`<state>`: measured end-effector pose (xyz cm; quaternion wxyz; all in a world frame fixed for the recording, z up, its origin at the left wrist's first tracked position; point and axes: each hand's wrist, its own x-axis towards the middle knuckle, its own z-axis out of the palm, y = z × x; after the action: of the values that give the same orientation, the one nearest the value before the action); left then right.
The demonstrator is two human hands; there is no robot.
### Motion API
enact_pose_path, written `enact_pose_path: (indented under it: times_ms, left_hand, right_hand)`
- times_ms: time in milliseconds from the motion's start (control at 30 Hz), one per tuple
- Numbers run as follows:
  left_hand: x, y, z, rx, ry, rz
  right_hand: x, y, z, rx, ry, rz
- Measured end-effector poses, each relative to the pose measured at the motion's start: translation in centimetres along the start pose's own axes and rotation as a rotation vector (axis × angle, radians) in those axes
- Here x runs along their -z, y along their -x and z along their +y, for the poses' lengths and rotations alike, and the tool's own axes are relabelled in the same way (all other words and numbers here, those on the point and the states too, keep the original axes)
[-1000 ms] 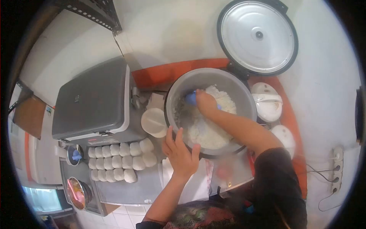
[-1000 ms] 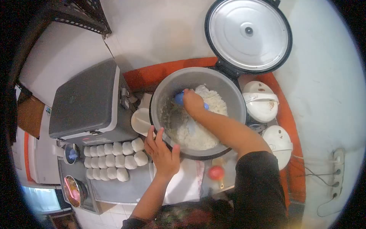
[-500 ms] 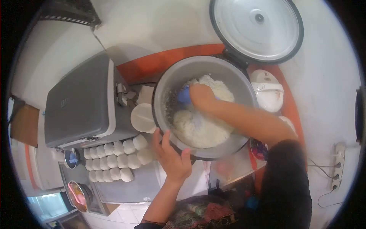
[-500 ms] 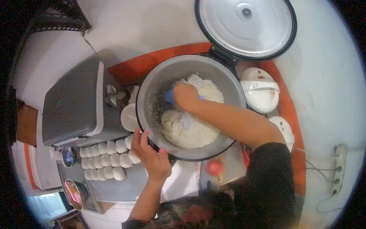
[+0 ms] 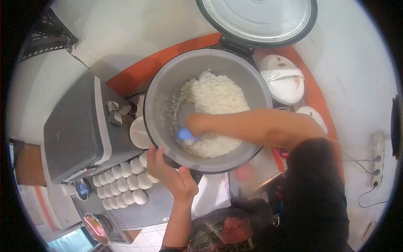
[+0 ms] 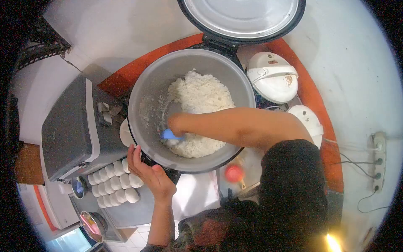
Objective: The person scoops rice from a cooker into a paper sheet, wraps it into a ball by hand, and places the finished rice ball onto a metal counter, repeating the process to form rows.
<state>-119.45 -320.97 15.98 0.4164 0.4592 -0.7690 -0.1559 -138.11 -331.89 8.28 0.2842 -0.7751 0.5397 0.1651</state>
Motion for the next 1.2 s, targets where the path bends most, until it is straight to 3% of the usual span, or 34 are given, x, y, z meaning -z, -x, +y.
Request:
enact_pose_path:
  times_ms: [133, 200, 400, 500, 600, 667, 767, 900, 967, 1067, 1200]
  left_hand:
    - [-0.1, 0.1, 0.0, -0.005, 0.008, 0.012]
    - [-0.1, 0.2, -0.1, -0.003, 0.001, 0.016]
    - [-0.1, 0.5, -0.4, -0.028, 0.101, 0.062]
    - [0.0, 0.7, -0.7, -0.055, 0.102, 0.083]
    - [-0.4, 1.6, -1.4, -0.073, 0.307, 0.199]
    - [-1.0, 3.0, -3.3, -0.179, 0.519, 0.309]
    - [-0.3, 9.3, -7.6, -0.267, 0.300, 0.169]
    - [0.3, 15.6, -14.4, -0.179, 0.144, -0.329]
    - [0.6, 18.3, -17.9, -0.128, 0.054, -0.599]
    - [2.3, 18.3, -18.5, -0.165, -0.030, -0.827]
    - [3.7, 17.2, -18.2, -0.245, -0.201, -1.086]
  right_hand:
    - [2.2, 6.9, -2.5, -0.217, -0.401, 0.040]
    - [3.0, 10.1, -3.7, -0.231, -0.435, 0.019]
    - [1.0, 14.5, -6.8, -0.167, -0.596, 0.655]
    - [4.4, 15.9, -7.7, -0.349, -0.989, 0.306]
    - [2.5, 13.5, -4.9, -0.347, -1.470, 0.153]
    - [1.7, 13.3, -3.7, -0.272, -1.720, 0.199]
    - [1.7, 16.1, -3.4, -0.178, -1.943, 0.270]
    - [1.9, 22.0, -6.9, -0.120, -1.925, 0.321]
    - [0.0, 23.8, -9.2, -0.084, -1.967, 0.227]
    - [-5.1, 24.6, -13.4, -0.017, -2.008, 0.123]
    - [-14.4, 21.9, -18.0, -0.207, -1.938, 0.091]
